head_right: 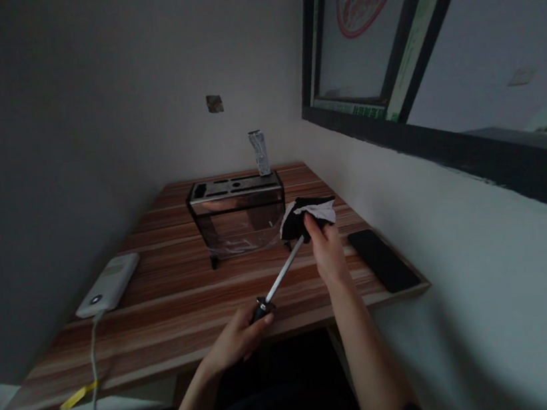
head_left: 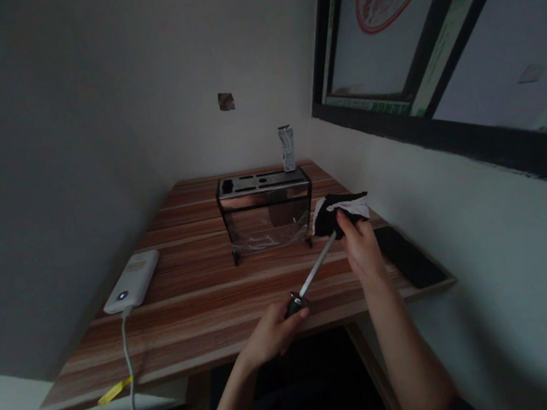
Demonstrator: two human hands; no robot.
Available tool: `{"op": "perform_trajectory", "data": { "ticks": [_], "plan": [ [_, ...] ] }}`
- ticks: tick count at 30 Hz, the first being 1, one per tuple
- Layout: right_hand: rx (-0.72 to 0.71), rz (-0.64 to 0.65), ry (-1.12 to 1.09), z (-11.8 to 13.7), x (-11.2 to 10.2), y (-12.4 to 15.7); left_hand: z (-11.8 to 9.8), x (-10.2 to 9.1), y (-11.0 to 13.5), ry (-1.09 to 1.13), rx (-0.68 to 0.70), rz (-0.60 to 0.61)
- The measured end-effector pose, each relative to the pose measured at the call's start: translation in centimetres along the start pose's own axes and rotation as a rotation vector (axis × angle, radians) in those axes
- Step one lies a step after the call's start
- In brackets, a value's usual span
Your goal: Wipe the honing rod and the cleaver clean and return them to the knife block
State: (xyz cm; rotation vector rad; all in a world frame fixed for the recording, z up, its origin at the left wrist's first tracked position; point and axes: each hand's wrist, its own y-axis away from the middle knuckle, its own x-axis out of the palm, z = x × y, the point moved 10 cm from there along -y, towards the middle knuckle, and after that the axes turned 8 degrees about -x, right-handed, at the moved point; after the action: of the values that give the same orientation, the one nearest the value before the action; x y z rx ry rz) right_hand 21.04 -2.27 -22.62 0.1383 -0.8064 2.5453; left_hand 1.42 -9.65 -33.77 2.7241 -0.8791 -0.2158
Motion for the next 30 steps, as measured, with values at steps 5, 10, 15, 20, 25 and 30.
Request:
{"op": "perform_trajectory", "data": {
  "ticks": [5, 10, 15, 20, 25, 30],
  "plan": [
    [0.033, -0.103, -0.102, -0.2, -0.6, -0.6, 0.2, 0.0, 0.1, -0.02, 0.002, 0.007],
    [0.051, -0.015, -0.066, -0.5, 0.7, 0.0, 0.5, -0.1, 0.1, -0.018, -0.004, -0.005],
    [0.067, 0.149, 0.068, -1.2, 3.0, 2.6, 0.6, -0.4, 0.0, 0.02, 0.016, -0.025],
    [0.178, 0.334, 0.124, -2.4, 5.6, 6.8, 0.8, -0.7, -0.4, 0.09, 0.039, -0.038],
    [0.248, 0.546, 0.046, -2.3, 8.1, 10.8, 0.8, -1.2, -0.6, 0.129, 0.09, -0.08],
    [0.261, 0.574, 0.017, -1.8, 8.0, 11.8, 0.7, -0.9, -0.4, 0.066, 0.077, -0.066]
  ]
}}
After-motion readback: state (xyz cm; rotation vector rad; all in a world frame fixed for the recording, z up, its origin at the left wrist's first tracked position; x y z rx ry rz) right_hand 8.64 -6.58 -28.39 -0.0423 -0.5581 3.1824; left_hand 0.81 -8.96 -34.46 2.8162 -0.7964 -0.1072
